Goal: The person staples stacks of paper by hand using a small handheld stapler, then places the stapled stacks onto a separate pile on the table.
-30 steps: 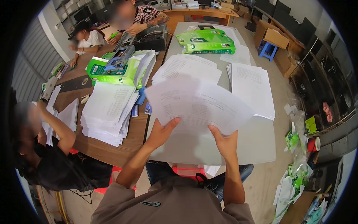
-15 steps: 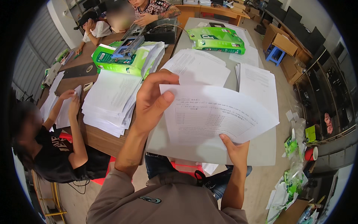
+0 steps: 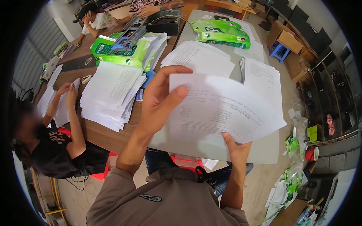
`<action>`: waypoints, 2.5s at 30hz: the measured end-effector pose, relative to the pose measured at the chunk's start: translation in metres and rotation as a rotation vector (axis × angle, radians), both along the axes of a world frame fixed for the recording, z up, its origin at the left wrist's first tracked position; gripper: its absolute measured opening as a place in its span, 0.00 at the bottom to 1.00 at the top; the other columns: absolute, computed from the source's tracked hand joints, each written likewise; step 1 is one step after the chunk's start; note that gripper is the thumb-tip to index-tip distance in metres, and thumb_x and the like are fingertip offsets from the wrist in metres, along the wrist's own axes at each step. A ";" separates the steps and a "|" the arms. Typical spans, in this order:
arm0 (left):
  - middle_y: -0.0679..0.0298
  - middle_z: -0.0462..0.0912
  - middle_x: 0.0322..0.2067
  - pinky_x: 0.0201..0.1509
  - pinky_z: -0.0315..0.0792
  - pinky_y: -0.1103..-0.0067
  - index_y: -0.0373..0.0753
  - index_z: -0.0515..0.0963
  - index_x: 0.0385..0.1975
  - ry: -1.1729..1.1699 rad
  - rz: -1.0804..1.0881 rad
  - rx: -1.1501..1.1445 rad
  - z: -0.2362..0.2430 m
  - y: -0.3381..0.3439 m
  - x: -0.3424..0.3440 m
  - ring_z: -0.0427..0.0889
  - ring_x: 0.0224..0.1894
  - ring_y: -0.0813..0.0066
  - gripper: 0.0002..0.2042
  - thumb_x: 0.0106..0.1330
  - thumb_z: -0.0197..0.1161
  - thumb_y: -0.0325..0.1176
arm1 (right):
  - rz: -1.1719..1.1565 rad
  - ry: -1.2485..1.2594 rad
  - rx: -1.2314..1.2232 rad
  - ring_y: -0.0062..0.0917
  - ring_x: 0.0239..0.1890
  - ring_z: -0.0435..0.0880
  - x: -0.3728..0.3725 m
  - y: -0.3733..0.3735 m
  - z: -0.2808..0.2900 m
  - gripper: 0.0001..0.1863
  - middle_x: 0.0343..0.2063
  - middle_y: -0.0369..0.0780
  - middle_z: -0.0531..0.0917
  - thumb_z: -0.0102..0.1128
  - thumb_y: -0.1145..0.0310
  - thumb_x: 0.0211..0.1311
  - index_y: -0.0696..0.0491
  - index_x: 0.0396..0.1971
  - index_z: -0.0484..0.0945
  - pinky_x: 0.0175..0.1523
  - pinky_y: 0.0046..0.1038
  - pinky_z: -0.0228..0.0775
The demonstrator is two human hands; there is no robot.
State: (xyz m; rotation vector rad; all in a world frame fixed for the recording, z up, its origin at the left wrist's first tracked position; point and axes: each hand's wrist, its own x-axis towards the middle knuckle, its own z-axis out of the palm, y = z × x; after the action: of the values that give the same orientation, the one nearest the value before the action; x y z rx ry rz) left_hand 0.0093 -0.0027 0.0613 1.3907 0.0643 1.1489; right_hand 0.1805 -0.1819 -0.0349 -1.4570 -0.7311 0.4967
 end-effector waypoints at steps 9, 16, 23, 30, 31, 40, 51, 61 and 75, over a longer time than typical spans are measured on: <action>0.66 0.81 0.34 0.46 0.69 0.83 0.31 0.78 0.43 0.371 -0.115 -0.062 0.006 0.020 0.027 0.75 0.41 0.84 0.09 0.68 0.61 0.30 | -0.017 0.398 0.035 0.26 0.55 0.76 -0.068 -0.026 -0.011 0.28 0.53 0.42 0.78 0.67 0.80 0.58 0.64 0.58 0.69 0.61 0.30 0.66; 0.63 0.84 0.35 0.44 0.72 0.77 0.30 0.81 0.39 1.065 -0.574 0.106 -0.063 0.050 0.072 0.80 0.37 0.75 0.15 0.63 0.65 0.38 | 1.193 -0.121 -0.512 0.32 0.58 0.78 -0.078 -0.085 -0.042 0.32 0.55 0.47 0.80 0.71 0.63 0.59 0.57 0.62 0.71 0.63 0.30 0.68; 0.52 0.83 0.31 0.40 0.72 0.72 0.30 0.81 0.37 1.298 -0.387 0.422 -0.140 0.015 0.078 0.81 0.34 0.64 0.16 0.59 0.63 0.39 | 0.074 -0.250 -0.453 0.20 0.27 0.82 0.039 -0.054 -0.003 0.09 0.29 0.40 0.85 0.57 0.76 0.66 0.61 0.44 0.80 0.33 0.23 0.76; 0.52 0.82 0.28 0.39 0.71 0.71 0.29 0.81 0.37 1.205 -0.340 0.412 -0.143 0.004 0.080 0.80 0.31 0.63 0.17 0.60 0.62 0.39 | -0.040 -1.044 -0.762 0.48 0.44 0.82 0.075 0.085 -0.043 0.25 0.46 0.54 0.80 0.66 0.56 0.59 0.63 0.46 0.77 0.47 0.45 0.77; 0.52 0.82 0.28 0.39 0.71 0.71 0.29 0.81 0.37 1.216 -0.356 0.401 -0.144 0.005 0.080 0.80 0.31 0.63 0.17 0.60 0.62 0.39 | 0.001 -1.012 -0.832 0.46 0.44 0.82 0.079 0.092 -0.041 0.26 0.46 0.53 0.80 0.68 0.57 0.57 0.64 0.47 0.77 0.47 0.41 0.78; 0.59 0.83 0.29 0.37 0.70 0.80 0.26 0.82 0.39 1.129 -0.622 -0.067 -0.153 0.024 0.076 0.80 0.31 0.75 0.19 0.58 0.65 0.39 | 0.310 0.878 -0.316 0.28 0.43 0.84 0.080 0.069 -0.012 0.14 0.40 0.42 0.84 0.62 0.71 0.64 0.63 0.46 0.78 0.51 0.28 0.77; 0.58 0.84 0.29 0.36 0.70 0.82 0.28 0.83 0.37 1.125 -0.581 -0.133 -0.140 0.022 0.077 0.81 0.30 0.75 0.19 0.54 0.67 0.40 | 0.298 0.736 -0.320 0.23 0.41 0.84 0.073 0.056 -0.012 0.18 0.41 0.39 0.85 0.66 0.67 0.63 0.60 0.49 0.77 0.50 0.25 0.76; 0.56 0.84 0.27 0.37 0.69 0.79 0.23 0.82 0.33 1.048 -0.736 -0.156 -0.145 0.030 0.079 0.81 0.32 0.72 0.18 0.57 0.61 0.37 | 0.226 0.595 -0.390 0.25 0.41 0.85 0.061 0.061 -0.018 0.22 0.42 0.43 0.85 0.66 0.66 0.64 0.65 0.51 0.74 0.48 0.25 0.77; 0.54 0.84 0.29 0.38 0.68 0.80 0.23 0.82 0.36 1.156 -0.730 -0.217 -0.117 0.027 0.079 0.82 0.33 0.69 0.18 0.57 0.60 0.36 | 0.206 0.638 -0.412 0.26 0.39 0.84 0.058 0.064 -0.015 0.20 0.39 0.42 0.84 0.66 0.66 0.63 0.65 0.48 0.76 0.47 0.25 0.77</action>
State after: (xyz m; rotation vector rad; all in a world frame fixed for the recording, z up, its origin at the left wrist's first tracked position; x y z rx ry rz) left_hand 0.0880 0.0245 -0.0558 1.5188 0.4431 -0.3335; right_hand 0.2388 -0.1180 -0.0498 -1.4770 -0.2689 1.2595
